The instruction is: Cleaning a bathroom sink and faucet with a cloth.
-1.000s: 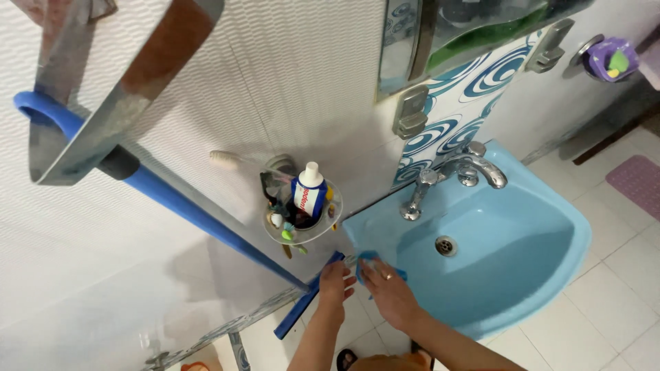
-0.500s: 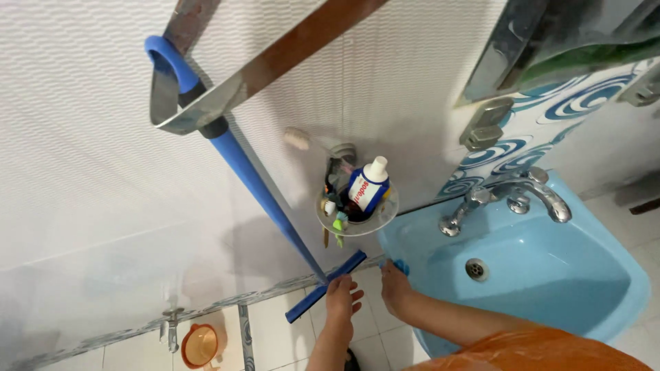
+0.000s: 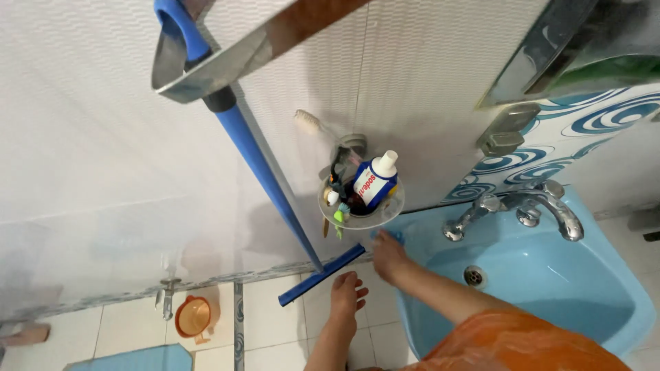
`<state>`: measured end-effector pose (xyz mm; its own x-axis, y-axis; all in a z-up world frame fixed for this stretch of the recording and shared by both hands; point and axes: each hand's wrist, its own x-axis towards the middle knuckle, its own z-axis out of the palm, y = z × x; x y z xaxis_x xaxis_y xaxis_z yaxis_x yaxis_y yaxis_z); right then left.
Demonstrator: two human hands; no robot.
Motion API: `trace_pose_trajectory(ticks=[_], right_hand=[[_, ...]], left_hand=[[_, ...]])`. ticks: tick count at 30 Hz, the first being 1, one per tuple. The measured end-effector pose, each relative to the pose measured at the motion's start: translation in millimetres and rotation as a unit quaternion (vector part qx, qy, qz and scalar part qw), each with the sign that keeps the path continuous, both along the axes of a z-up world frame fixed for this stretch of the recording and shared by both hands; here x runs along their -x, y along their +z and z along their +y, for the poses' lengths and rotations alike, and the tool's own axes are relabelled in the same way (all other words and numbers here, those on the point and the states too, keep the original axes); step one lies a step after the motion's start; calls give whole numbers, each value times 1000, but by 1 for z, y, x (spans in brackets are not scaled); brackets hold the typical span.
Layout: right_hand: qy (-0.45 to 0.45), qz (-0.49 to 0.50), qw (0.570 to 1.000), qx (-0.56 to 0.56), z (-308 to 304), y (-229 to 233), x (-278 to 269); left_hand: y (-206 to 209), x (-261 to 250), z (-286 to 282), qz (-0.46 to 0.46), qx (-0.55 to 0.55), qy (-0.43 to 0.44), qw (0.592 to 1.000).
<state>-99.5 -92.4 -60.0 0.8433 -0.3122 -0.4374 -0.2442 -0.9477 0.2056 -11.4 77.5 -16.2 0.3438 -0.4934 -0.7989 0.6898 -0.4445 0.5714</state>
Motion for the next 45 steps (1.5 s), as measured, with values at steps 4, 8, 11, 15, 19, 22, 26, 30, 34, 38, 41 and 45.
trace_pose_trajectory(ticks=[4, 8, 11, 15, 19, 22, 26, 30, 34, 38, 41, 45], right_hand=[[24, -84, 996, 19, -8, 26, -3], [187, 293, 938, -4, 71, 61, 27], [223, 369, 900, -57, 88, 22, 43], [129, 109, 985, 49, 32, 88, 12], [182, 95, 979, 13, 60, 52, 50], [267, 305, 914, -35, 119, 53, 67], [206, 201, 957, -21, 86, 26, 65], [152, 93, 984, 29, 81, 70, 58], [238, 291, 926, -45, 143, 66, 90], [163, 112, 980, -13, 109, 35, 87], [98, 25, 994, 30, 112, 68, 81], [99, 206, 973, -24, 135, 80, 67]], left_hand=[[-7, 9, 12, 0, -8, 2, 1000], [-12, 27, 15, 7, 14, 44, 999], [-11, 34, 24, 19, 5, 65, 998], [-8, 52, 38, 2, -2, 57, 998], [-14, 65, 47, 2, 0, 91, 996], [-18, 72, 52, -4, 3, 108, 994], [-24, 88, 60, -7, 2, 126, 992], [-25, 92, 68, -21, 1, 124, 992], [-5, 93, 70, -24, 3, 113, 993], [0, 87, 56, -42, 20, 65, 997], [-3, 82, 44, -40, 37, 31, 998], [16, 51, 35, -39, 44, -13, 998]])
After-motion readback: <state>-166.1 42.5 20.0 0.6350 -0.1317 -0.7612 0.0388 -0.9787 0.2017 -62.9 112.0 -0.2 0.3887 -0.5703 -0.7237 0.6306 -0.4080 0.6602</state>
